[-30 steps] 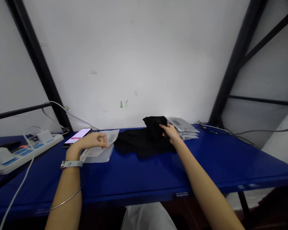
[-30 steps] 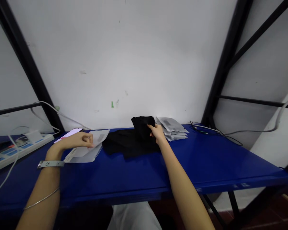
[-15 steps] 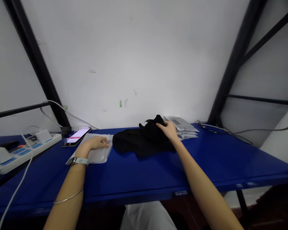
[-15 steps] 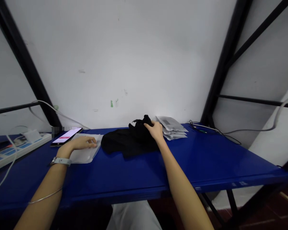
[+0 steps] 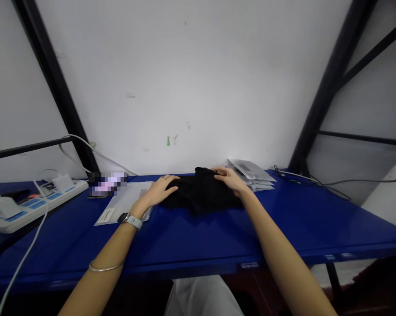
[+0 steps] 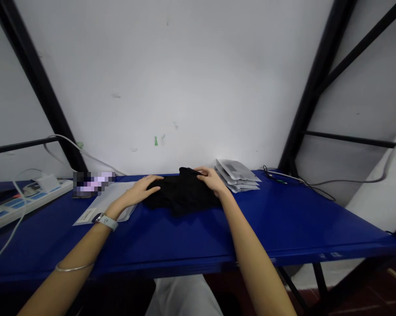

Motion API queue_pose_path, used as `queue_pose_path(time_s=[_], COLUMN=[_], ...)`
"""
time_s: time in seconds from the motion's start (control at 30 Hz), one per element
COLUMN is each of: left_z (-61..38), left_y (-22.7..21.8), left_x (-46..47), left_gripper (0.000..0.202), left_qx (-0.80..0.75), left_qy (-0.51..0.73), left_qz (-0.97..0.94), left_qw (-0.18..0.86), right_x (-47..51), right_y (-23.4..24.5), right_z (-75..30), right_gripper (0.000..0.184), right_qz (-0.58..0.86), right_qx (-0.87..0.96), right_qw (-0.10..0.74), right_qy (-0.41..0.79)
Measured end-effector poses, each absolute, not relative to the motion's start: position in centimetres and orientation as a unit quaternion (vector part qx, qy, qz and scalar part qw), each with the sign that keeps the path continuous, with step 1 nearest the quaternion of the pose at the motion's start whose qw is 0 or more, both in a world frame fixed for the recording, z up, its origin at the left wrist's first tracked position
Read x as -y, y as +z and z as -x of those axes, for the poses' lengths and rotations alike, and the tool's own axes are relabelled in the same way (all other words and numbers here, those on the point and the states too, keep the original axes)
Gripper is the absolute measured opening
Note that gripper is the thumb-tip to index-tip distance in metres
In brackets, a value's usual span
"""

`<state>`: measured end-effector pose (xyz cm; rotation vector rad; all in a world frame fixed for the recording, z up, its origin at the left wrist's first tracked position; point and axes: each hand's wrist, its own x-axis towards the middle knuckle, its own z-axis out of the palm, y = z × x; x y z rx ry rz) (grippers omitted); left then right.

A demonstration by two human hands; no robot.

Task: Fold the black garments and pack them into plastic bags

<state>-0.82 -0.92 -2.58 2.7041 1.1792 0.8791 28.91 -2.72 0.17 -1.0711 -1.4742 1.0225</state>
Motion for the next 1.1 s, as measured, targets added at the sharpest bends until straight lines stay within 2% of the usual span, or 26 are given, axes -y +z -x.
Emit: queue_pose_path(time_s=[0.13,0.27,0.37,0.43,0.53,0.6,0.7,0.77,0.83,0.9,0.97,1.03,1.1], left_z=[-1.9,-4.9,-6.4,-6.8,-6.8,-6.7,-6.1,-5.5,-4.8,-4.1,-3.8,-3.8,-4.1], left_y=[-1.5,0.0,0.6,0.9,2.0,3.2,5.2,6.2,6.9,7.3,7.6,8.0,8.5], left_x=[2.9,5.2,6.2,6.0,4.8,3.6,2.2,1.8,1.7,1.7,1.7,1.9,2.3], left_gripper=[0.057,0.069,0.055,0.039,0.024,0.028,0.035,0.044,0.050,0.044,0.037,0.034,0.029], left_qx=[-0.334,-0.260,-0.219,-0.241,-0.353,-0.428,-0.496,-0.524,-0.537,-0.536,-0.527,-0.493,-0.436], left_qy=[0.347,0.351,0.324,0.346,0.442,0.509,0.537,0.501,0.460,0.443,0.452,0.473,0.502], left_qz=[-0.876,-0.892,-0.910,-0.903,-0.824,-0.742,-0.677,-0.687,-0.707,-0.719,-0.713,-0.686,-0.654], left_qw=[-0.021,-0.121,-0.140,-0.088,0.032,0.084,0.082,0.037,-0.015,-0.009,0.099,0.251,0.360], right_x=[2.7,2.6,2.5,2.5,2.9,3.3,3.2,2.7,2.1,1.6,1.6,1.9,2.5], right_y=[0.4,0.0,-0.6,-0.7,-0.4,-0.2,-0.8,-1.5,-2.0,-2.1,-1.8,-1.3,-1.0], right_z=[-29.1,-28.3,-27.6,-27.2,-26.8,-26.6,-26.1,-26.0,-26.2,-26.7,-27.2,-27.3,-26.7], right_gripper=[0.031,0.035,0.032,0.035,0.057,0.077,0.105,0.097,0.065,0.033,0.017,0.012,0.011], right_qz=[0.368,0.312,0.329,0.340,0.290,0.263,0.331,0.409,0.465,0.501,0.535,0.548,0.534], right_qx=[0.500,0.515,0.499,0.471,0.485,0.546,0.640,0.674,0.689,0.691,0.677,0.663,0.679], right_qw=[0.555,0.494,0.461,0.478,0.533,0.546,0.532,0.515,0.492,0.481,0.495,0.510,0.503], right_qy=[0.553,0.627,0.656,0.659,0.630,0.578,0.445,0.336,0.259,0.198,0.104,0.009,-0.017])
